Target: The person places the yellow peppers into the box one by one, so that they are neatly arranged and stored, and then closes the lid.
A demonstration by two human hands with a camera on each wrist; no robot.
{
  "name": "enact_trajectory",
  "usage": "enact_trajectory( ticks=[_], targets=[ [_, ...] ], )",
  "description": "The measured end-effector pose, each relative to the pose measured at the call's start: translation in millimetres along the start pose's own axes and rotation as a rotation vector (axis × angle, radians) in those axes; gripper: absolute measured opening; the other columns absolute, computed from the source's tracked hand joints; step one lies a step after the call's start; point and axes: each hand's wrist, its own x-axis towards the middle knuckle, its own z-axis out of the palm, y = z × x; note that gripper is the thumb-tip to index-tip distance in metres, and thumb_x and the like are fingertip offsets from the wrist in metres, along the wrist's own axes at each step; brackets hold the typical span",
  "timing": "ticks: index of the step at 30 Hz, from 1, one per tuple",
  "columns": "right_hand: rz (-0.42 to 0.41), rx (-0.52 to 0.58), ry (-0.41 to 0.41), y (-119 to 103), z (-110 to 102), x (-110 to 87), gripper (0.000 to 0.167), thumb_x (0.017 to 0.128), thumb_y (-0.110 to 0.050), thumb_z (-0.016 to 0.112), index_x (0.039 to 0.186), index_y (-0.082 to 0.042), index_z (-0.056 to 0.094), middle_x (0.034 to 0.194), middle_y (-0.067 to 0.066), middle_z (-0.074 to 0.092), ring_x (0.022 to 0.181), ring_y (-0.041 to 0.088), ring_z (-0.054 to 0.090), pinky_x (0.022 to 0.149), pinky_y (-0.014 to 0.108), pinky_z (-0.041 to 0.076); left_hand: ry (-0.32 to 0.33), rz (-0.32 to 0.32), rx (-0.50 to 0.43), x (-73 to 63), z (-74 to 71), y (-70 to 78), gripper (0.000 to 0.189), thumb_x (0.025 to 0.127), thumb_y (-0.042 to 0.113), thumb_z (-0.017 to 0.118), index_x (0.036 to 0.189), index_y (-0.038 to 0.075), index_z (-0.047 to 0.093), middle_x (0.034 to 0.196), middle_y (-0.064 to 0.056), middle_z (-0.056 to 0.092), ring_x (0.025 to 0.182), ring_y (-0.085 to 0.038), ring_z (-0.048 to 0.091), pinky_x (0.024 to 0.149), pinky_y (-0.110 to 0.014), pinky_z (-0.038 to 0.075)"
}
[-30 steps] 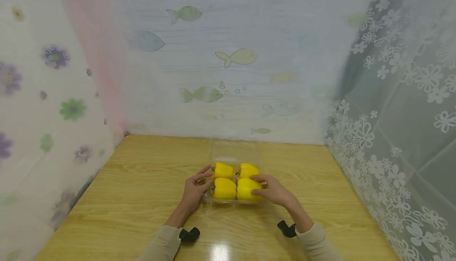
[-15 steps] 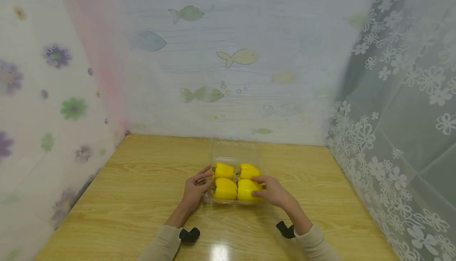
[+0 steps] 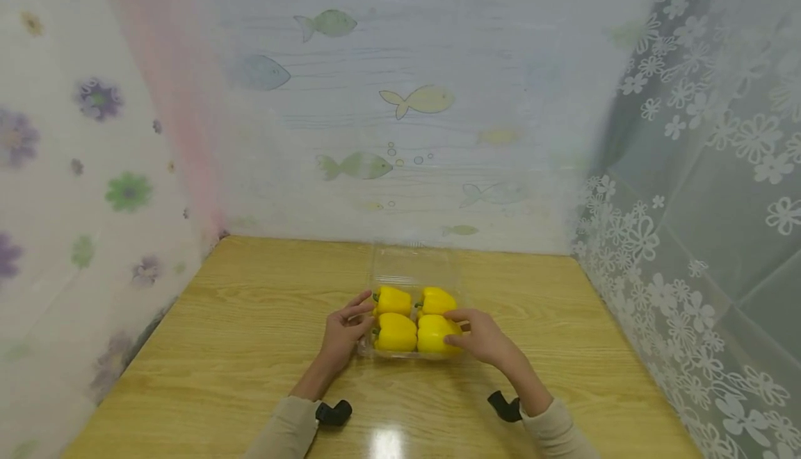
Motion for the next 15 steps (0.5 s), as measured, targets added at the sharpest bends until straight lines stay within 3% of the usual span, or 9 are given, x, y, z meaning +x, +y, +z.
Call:
enact_trajectory(
  ticks=[15],
  targets=[
    [-0.032,0.069,0.05,14.6,-9.1,-2.7,0.042,0.098,-0.019,0.069,0.133,0.003,0.063,0.133,0.023,0.063,0.116,0.043,0.062,0.087,0.047,0.059,-0.004,-0.032,-0.014,-0.8,0.2,4.0,0.036,0.093,-0.005,0.068,0.125,-0.019,0.06,0.158,-0.02,0.041,0.053,-0.005,0.048,0.048,-0.016,0.046]
  ],
)
